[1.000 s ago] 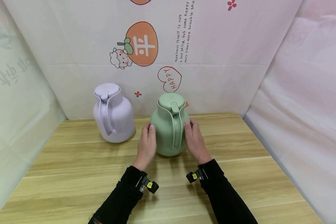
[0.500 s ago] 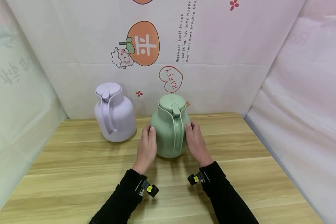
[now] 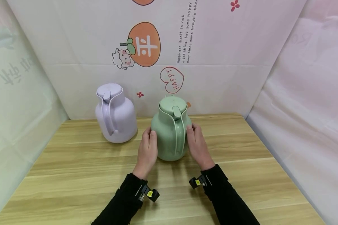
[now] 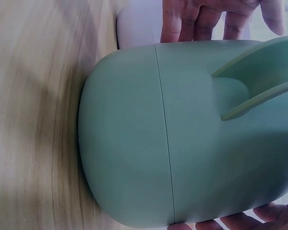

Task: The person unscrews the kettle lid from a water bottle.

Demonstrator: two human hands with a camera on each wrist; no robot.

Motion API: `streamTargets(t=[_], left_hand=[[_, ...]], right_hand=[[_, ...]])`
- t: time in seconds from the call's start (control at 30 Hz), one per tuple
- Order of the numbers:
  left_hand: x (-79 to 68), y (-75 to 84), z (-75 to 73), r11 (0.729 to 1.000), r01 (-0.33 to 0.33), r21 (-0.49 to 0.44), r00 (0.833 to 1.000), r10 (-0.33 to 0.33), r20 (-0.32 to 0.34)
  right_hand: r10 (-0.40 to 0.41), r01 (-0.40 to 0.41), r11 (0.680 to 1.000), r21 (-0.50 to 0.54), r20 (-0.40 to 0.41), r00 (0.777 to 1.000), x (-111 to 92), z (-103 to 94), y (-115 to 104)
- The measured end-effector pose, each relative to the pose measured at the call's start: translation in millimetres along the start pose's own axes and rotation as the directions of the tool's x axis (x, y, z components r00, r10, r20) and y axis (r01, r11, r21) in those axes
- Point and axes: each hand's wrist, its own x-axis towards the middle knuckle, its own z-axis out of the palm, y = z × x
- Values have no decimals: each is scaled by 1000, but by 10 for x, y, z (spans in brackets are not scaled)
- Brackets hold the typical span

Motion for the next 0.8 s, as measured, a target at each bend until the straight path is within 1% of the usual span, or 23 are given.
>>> streamTargets(t=[0.1,0.33,0.57,0.8], left_hand=[[-16,-6,2,1000,2,-1,1000,-2,1],[-39,3,11,1000,-4,-5,1000,4,-13],[-49,11,6,1000,-2,-12,1000,2,-10],[-68,5,-3,1000,-7,-3,1000,7,-5]], right_hand=[[1,-1,1000,3,5,1000,-13,-3,6],[-23,23,1000,17,10,1000,-22,-9,13],[-37,37,999,23,14,999,-27,-11,9],[-33,32,999,30,21,999,-48,-12,-1]])
